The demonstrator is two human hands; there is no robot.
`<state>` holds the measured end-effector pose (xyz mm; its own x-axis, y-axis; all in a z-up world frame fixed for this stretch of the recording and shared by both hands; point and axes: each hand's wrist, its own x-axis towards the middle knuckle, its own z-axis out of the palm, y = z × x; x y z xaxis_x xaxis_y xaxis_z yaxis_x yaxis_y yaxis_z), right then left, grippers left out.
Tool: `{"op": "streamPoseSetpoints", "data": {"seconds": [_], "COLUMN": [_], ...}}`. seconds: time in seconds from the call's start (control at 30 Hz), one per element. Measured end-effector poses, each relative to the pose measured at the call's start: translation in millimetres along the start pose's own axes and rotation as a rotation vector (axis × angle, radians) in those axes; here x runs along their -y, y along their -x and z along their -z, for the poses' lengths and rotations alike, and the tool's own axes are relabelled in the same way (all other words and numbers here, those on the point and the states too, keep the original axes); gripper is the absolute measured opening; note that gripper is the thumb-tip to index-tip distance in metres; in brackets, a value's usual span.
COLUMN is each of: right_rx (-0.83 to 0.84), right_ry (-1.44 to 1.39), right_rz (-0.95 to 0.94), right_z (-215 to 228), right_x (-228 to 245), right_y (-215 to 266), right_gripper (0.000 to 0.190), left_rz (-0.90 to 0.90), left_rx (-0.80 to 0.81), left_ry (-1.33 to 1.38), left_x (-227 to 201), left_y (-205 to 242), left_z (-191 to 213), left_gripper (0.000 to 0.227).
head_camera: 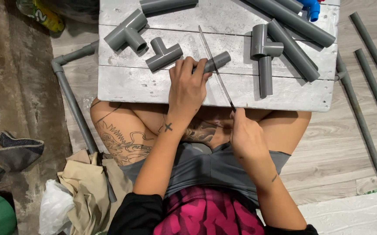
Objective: A person uses a hacksaw to cut through a small PVC pipe segment on a wooden board.
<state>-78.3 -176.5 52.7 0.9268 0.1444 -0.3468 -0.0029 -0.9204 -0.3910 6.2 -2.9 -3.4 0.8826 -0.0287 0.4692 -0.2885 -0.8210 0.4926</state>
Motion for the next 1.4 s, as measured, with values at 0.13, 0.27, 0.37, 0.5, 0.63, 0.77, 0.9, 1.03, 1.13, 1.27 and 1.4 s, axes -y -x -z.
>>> {"op": "streamPoseSetpoints", "data": {"seconds": [0.13, 0.27, 0.37, 0.5, 0.63, 0.77, 0.9, 1.03, 1.13, 1.27, 1.4], "right_rx": [-0.025, -0.049, -0.006, 0.037, 0.046, -0.013, -0.031, 0.038, -0.278, -0.142, -0.012], "right_ry": [0.019, 0.027, 0.034, 0.059, 0.034, -0.023, 0.015, 0.043, 0.361, 0.176, 0.038], "right_rz": [0.023, 0.052, 0.010, -0.015, -0.024, 0.027, 0.040, 0.024, 0.286, 0.160, 0.047], "right_z": [-3, 1, 5, 9, 3, 3, -3, 6, -4, 3, 5], "right_x": [13, 21, 18, 10, 4, 19, 17, 11, -8, -1, 12], "right_y": [-29, -44, -24, 13, 0, -37, -43, 16, 38, 19, -29], "right_gripper": [0.013, 0.011, 0.011, 0.014, 0.013, 0.010, 0.008, 0.025, 0.015, 0.008, 0.007], "left_rz": [-0.082, -0.018, 0.033, 0.033, -0.031, -0.068, 0.017, 0.044, 0.039, -0.028, -0.026], "left_rx": [0.034, 0.017, -0.018, -0.030, 0.016, 0.066, 0.005, -0.028, -0.039, 0.024, 0.045], "left_ry": [0.032, 0.000, 0.002, 0.034, 0.032, 0.009, -0.019, -0.031, -0.027, 0.000, -0.026], "left_x": [6, -2, -4, 2, 0, 1, -5, -5, -4, -8, -8], "left_y": [4, 1, -3, -2, 1, 3, 0, -2, -2, 0, 4], "left_z": [-7, 3, 6, 0, 4, 2, 6, 4, 3, 5, 1], "left_gripper": [0.023, 0.025, 0.024, 0.024, 0.023, 0.025, 0.025, 0.025, 0.025, 0.026, 0.028]}}
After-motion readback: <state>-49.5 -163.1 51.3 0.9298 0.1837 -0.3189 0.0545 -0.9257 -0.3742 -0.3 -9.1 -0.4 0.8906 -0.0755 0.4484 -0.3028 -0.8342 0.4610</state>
